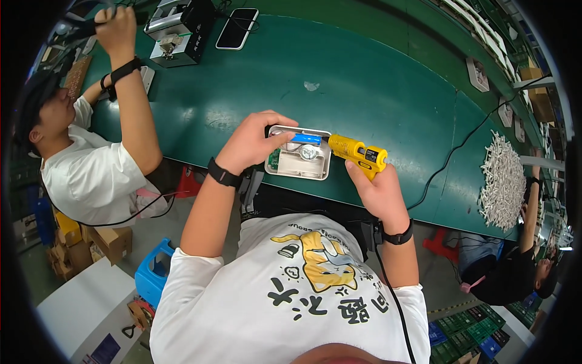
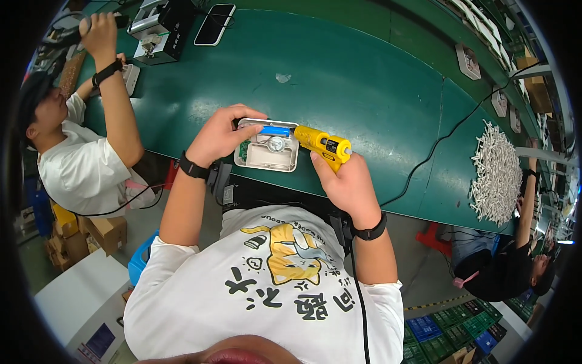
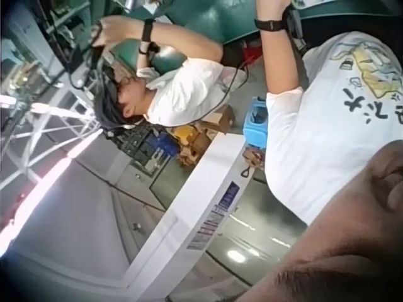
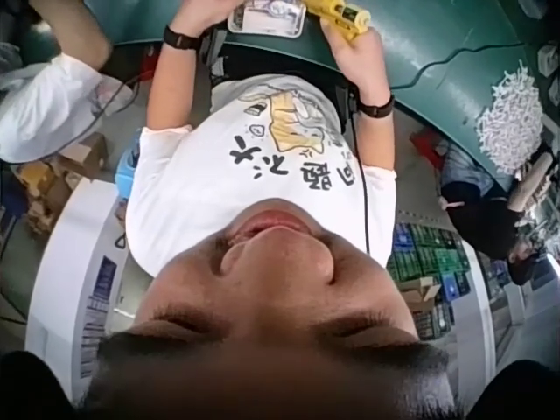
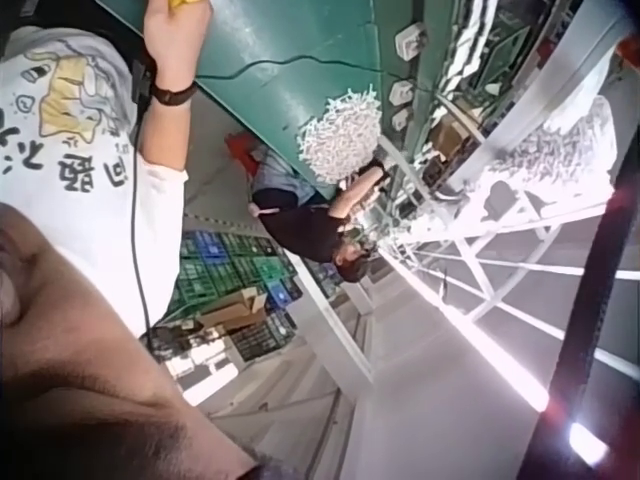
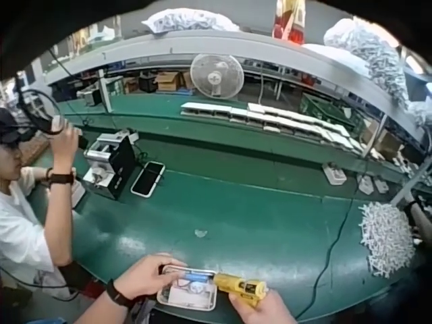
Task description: The person picks up a battery and places it into a plastic housing, then applies adhesive using a glue gun. They set the housing aside and repeat the process with a new housing and battery.
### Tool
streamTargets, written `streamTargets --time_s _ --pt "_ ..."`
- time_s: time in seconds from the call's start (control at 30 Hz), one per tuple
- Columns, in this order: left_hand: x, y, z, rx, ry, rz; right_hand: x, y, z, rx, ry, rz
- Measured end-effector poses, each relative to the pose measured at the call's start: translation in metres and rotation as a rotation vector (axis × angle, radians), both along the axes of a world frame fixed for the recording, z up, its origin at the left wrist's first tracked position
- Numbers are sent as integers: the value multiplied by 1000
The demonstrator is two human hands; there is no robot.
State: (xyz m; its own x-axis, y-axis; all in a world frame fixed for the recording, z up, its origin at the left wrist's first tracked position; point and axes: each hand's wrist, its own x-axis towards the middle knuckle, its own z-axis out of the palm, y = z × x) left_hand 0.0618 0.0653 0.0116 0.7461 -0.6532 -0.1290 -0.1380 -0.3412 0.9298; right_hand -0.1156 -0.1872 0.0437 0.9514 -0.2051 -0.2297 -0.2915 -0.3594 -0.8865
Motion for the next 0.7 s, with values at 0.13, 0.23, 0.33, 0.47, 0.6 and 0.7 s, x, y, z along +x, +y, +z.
streamTargets --time_s 0.13,0.23,0.33,0.47,0.6,0.7 --pt "6 -1 -6 63 -81 -98 -10 3 2 -2 -15 -61" --pt "6 -4 -3 95 -56 -97 -14 1 7 92 68 -77" --pt "0 -3 -4 105 -130 -68 -10 2 2 111 36 -59" --pt "-9 -4 -4 125 -197 -12 -7 2 5 82 56 -28" --pt "-18 -6 -5 136 -264 40 -9 7 8 -13 71 -25" --pt "-17 -3 -10 128 -281 49 -10 11 13 -22 76 -41"
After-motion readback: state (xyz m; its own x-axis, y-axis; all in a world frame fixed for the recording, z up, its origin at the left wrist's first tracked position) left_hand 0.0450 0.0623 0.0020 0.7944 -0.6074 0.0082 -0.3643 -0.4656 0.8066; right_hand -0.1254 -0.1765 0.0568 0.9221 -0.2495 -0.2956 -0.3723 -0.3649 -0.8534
